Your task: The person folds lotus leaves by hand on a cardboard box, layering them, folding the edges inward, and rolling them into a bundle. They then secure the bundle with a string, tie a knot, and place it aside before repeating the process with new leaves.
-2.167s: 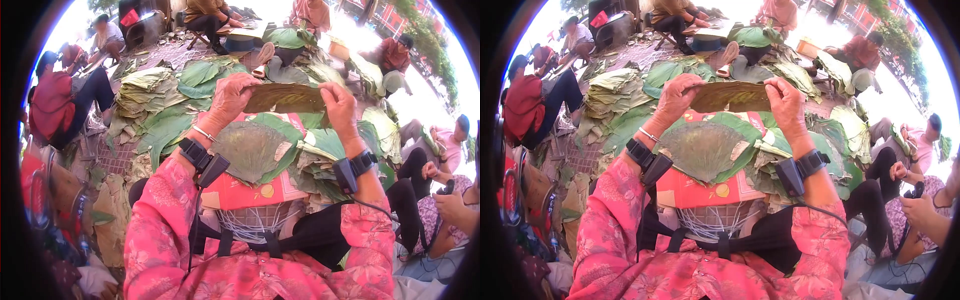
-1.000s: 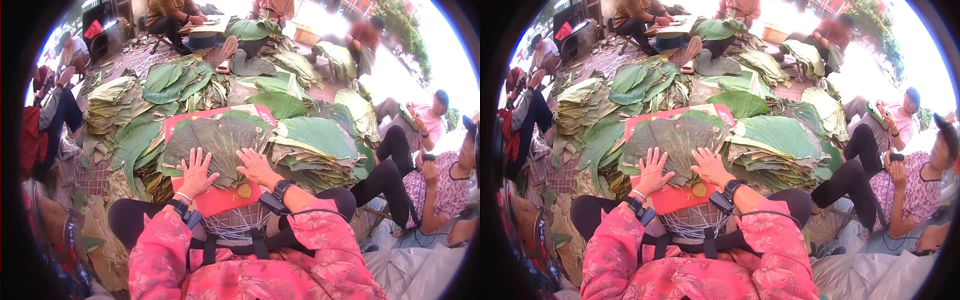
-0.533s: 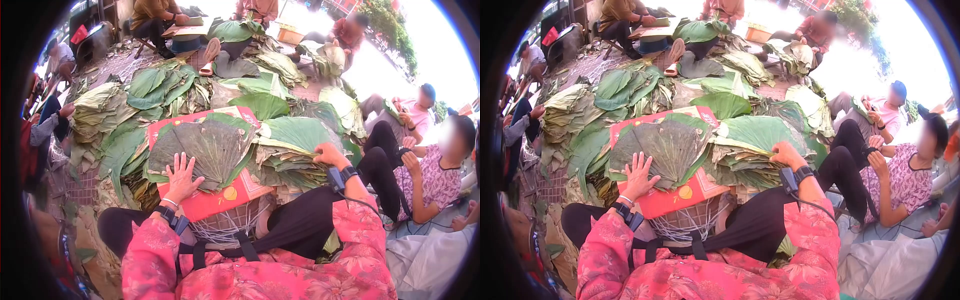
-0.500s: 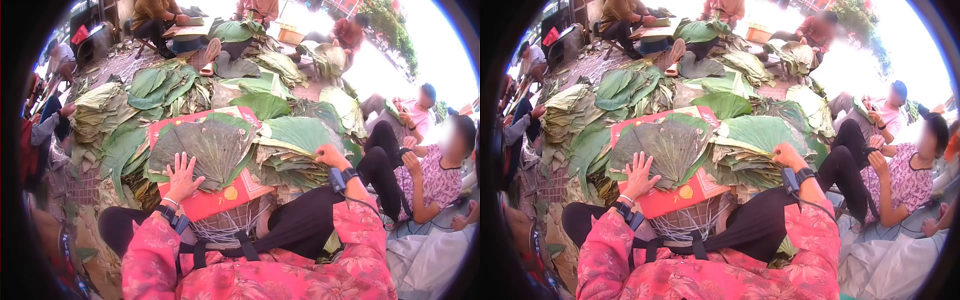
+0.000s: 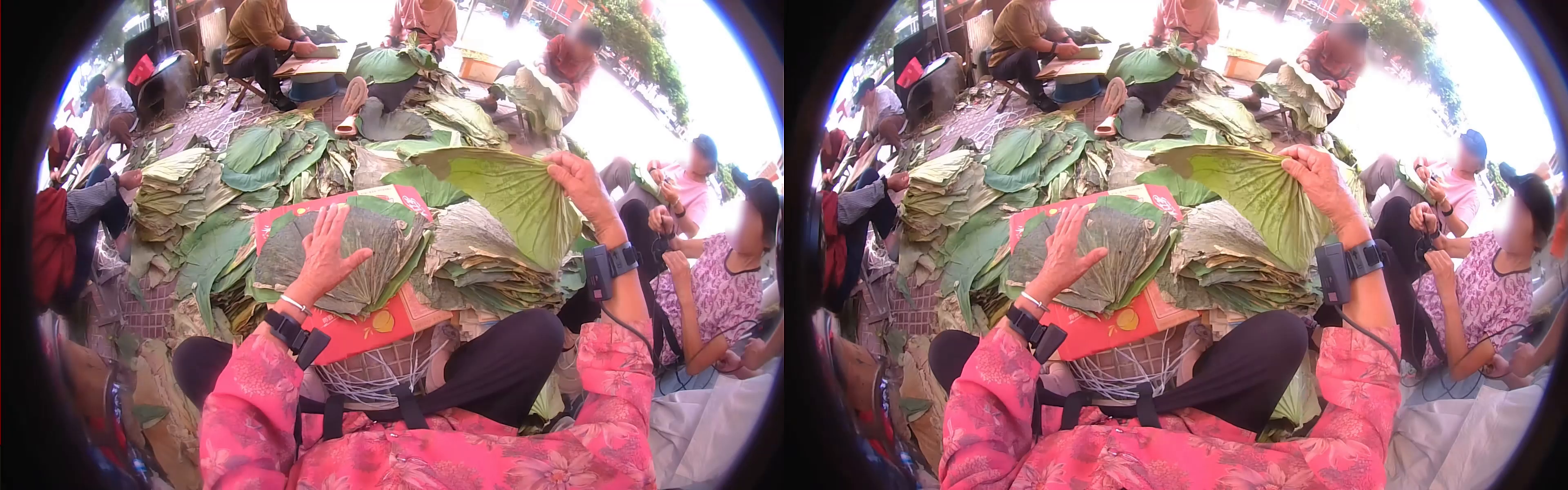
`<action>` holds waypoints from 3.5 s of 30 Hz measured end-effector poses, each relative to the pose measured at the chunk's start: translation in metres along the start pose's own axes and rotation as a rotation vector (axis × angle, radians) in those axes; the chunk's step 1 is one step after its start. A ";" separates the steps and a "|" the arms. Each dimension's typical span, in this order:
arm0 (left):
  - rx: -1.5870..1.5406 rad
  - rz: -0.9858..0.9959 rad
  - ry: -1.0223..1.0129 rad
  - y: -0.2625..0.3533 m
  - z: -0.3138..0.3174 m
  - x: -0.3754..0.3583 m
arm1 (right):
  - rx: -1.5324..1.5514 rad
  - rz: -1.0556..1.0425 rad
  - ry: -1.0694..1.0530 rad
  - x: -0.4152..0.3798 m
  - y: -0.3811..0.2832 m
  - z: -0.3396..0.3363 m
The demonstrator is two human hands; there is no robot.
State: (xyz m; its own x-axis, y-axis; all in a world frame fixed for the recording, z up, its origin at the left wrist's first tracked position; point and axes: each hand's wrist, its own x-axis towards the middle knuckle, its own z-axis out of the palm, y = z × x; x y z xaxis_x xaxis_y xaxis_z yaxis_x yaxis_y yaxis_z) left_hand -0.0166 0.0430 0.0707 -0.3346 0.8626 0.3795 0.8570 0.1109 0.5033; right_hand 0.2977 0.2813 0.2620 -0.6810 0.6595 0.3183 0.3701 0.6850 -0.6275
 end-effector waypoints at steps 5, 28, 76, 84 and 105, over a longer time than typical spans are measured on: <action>-0.078 0.228 0.164 0.057 -0.033 0.065 | 0.105 -0.081 -0.252 0.003 -0.056 0.012; 0.181 0.372 0.490 -0.005 -0.129 0.065 | -0.119 -0.471 0.301 0.013 -0.089 0.149; 0.345 0.503 -0.359 -0.031 0.046 -0.065 | 0.480 0.139 -0.255 -0.063 0.028 0.353; 0.230 0.227 -0.320 -0.031 0.061 -0.057 | 0.726 0.230 -0.077 -0.057 0.039 0.348; 0.107 0.178 -0.237 -0.010 0.031 -0.098 | 1.926 0.621 0.309 -0.066 0.069 0.342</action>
State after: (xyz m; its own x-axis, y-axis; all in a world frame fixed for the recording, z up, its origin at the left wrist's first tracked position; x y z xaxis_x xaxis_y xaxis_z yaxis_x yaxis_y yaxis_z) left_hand 0.0198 -0.0276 0.0048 -0.0853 0.9628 0.2563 0.9343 -0.0121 0.3562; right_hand 0.1521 0.1788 -0.0453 -0.5684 0.7886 -0.2345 -0.6855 -0.6116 -0.3950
